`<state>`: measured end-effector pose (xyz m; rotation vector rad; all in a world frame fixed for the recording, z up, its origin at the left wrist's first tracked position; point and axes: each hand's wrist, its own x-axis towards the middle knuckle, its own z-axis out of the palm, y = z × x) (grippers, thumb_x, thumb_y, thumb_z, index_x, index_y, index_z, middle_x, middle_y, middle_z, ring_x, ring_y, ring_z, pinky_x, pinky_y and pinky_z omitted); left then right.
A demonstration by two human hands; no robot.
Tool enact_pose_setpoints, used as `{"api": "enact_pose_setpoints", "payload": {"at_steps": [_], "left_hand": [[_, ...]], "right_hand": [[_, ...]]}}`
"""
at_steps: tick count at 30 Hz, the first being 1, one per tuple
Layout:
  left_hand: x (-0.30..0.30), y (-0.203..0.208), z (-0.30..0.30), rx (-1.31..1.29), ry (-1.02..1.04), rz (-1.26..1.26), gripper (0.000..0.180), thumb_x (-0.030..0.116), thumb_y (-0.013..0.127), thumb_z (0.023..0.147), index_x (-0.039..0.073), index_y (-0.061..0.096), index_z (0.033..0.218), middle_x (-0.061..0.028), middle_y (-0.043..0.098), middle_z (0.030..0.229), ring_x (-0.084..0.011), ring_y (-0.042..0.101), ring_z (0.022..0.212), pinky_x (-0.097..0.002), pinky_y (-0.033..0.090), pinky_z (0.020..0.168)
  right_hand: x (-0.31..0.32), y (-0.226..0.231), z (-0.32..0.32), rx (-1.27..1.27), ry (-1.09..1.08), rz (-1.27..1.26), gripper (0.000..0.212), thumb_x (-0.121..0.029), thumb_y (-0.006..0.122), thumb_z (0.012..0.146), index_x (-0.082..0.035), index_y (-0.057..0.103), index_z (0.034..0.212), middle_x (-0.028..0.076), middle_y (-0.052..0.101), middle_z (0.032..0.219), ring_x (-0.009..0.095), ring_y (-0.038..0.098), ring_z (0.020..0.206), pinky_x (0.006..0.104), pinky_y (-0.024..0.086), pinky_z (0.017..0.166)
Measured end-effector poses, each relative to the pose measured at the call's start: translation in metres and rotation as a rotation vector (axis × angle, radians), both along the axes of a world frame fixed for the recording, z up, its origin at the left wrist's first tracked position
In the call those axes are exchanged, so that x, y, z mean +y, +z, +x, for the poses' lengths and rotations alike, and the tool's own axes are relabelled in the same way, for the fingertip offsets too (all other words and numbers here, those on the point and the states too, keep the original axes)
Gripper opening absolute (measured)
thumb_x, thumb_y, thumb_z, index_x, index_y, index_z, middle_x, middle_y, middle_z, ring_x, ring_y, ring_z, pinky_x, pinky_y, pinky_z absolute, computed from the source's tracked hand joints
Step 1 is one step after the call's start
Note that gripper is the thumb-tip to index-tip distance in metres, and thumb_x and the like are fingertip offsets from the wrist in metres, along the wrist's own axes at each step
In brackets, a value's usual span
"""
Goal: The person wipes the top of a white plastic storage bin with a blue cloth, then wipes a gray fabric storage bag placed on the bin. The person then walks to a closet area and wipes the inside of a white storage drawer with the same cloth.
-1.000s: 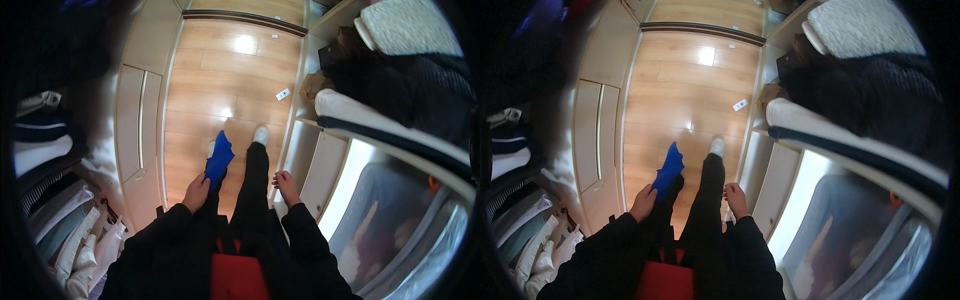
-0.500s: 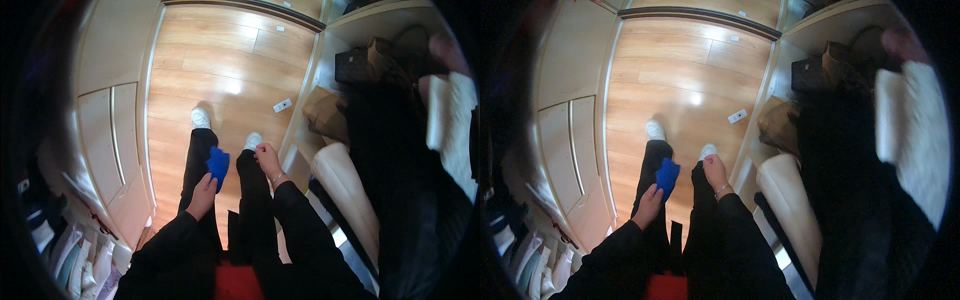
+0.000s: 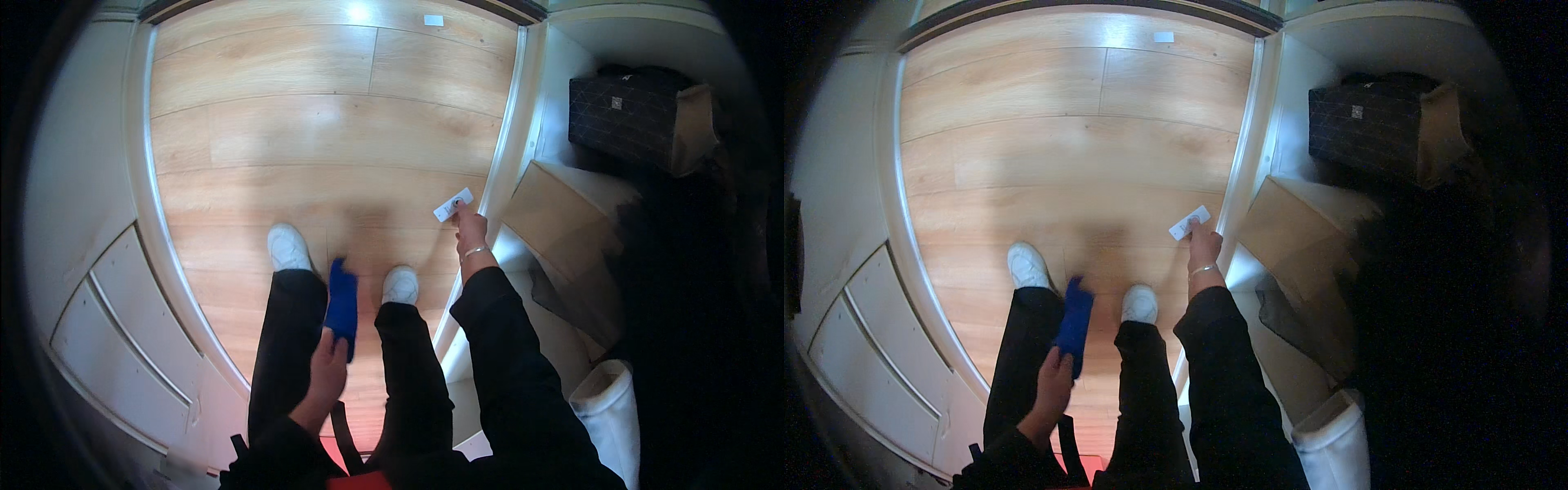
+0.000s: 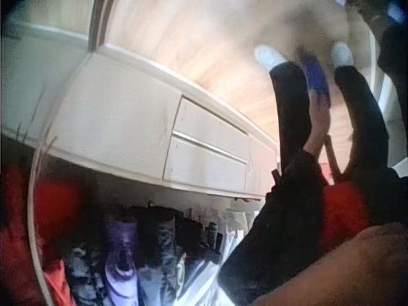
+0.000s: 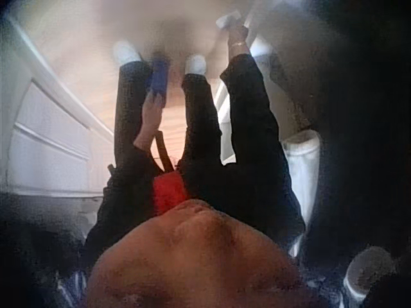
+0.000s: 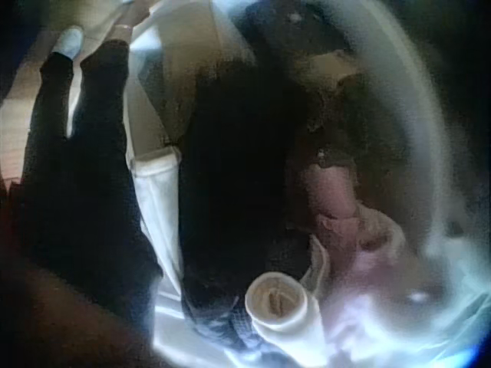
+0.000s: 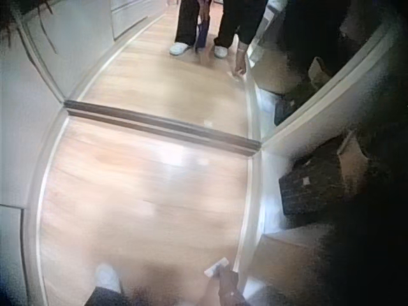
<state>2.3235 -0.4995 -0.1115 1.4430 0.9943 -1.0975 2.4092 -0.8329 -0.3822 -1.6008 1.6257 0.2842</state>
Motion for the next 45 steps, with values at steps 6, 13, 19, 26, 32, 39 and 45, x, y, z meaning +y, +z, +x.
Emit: {"api": "enact_pose_setpoints", "payload": {"at_steps": [6, 13, 19, 26, 32, 39, 45], "left_hand": [[-0.013, 0.006, 0.037, 0.124, 0.048, -0.09, 0.018, 0.017, 0.054, 0.104, 0.001, 0.056, 0.112, -0.0044, 0.054, 0.087, -0.0109, 0.051, 0.081, -0.0265, 0.043, 0.072], [-0.011, 0.015, 0.068, 0.159, 0.257, -0.237, 0.018, 0.017, 0.052, 0.105, 0.002, 0.056, 0.115, -0.0008, 0.052, 0.087, -0.0083, 0.047, 0.079, -0.0254, 0.041, 0.071], [-0.003, 0.025, 0.097, 0.318, 0.287, -0.291, 0.02, 0.018, 0.052, 0.105, 0.002, 0.059, 0.115, -0.0036, 0.056, 0.087, -0.0106, 0.051, 0.077, -0.0269, 0.043, 0.069], [0.017, 0.025, 0.125, 0.414, 0.306, -0.23, 0.022, 0.018, 0.052, 0.105, 0.003, 0.055, 0.12, -0.006, 0.058, 0.093, -0.0135, 0.055, 0.082, -0.0276, 0.046, 0.076], [0.021, 0.02, 0.107, 0.252, 0.457, -0.289, 0.02, 0.021, 0.051, 0.106, 0.004, 0.055, 0.116, -0.0076, 0.058, 0.095, -0.0162, 0.058, 0.088, -0.0299, 0.048, 0.082], [0.011, 0.027, 0.124, 0.244, 0.263, -0.283, 0.032, 0.023, 0.05, 0.107, 0.001, 0.052, 0.13, -0.0128, 0.062, 0.111, -0.0198, 0.059, 0.093, -0.0329, 0.048, 0.086], [-0.001, 0.041, 0.126, 0.3, 0.454, -0.277, 0.019, 0.023, 0.051, 0.105, 0.008, 0.055, 0.117, -0.0046, 0.057, 0.093, -0.0143, 0.055, 0.081, -0.0307, 0.047, 0.072]], "right_hand": [[0.026, -0.025, 0.046, 0.215, -0.033, -0.418, 0.034, -0.029, 0.075, 0.087, 0.003, 0.064, 0.095, 0.013, 0.066, 0.085, 0.022, 0.065, 0.072, 0.0356, 0.053, 0.062], [0.055, -0.014, 0.064, -0.109, -0.261, -0.198, 0.033, -0.011, 0.065, 0.091, 0.005, 0.055, 0.118, 0.018, 0.067, 0.104, 0.031, 0.069, 0.087, 0.0411, 0.057, 0.071], [0.049, 0.016, 0.208, -0.459, 1.359, -0.587, 0.013, -0.008, 0.065, 0.088, -0.004, 0.062, 0.101, 0.018, 0.061, 0.1, 0.04, 0.059, 0.096, 0.0488, 0.049, 0.082], [0.032, 0.016, 0.401, -0.42, 1.569, -0.63, 0.025, -0.005, 0.06, 0.09, -0.008, 0.065, 0.114, 0.019, 0.064, 0.12, 0.04, 0.06, 0.112, 0.0484, 0.049, 0.098], [0.054, 0.009, 0.4, -0.224, 1.375, -0.585, 0.025, -0.009, 0.057, 0.094, -0.01, 0.063, 0.118, 0.022, 0.066, 0.118, 0.042, 0.062, 0.11, 0.0493, 0.05, 0.095], [0.078, 0.009, 0.374, -0.1, 1.098, -0.533, 0.024, -0.015, 0.06, 0.093, -0.001, 0.059, 0.112, 0.028, 0.068, 0.11, 0.045, 0.064, 0.105, 0.0508, 0.052, 0.09], [0.11, 0.033, 0.265, -0.241, 1.225, -0.085, 0.033, -0.016, 0.063, 0.093, 0.0, 0.057, 0.121, 0.028, 0.065, 0.115, 0.043, 0.064, 0.108, 0.0471, 0.051, 0.093]]}}
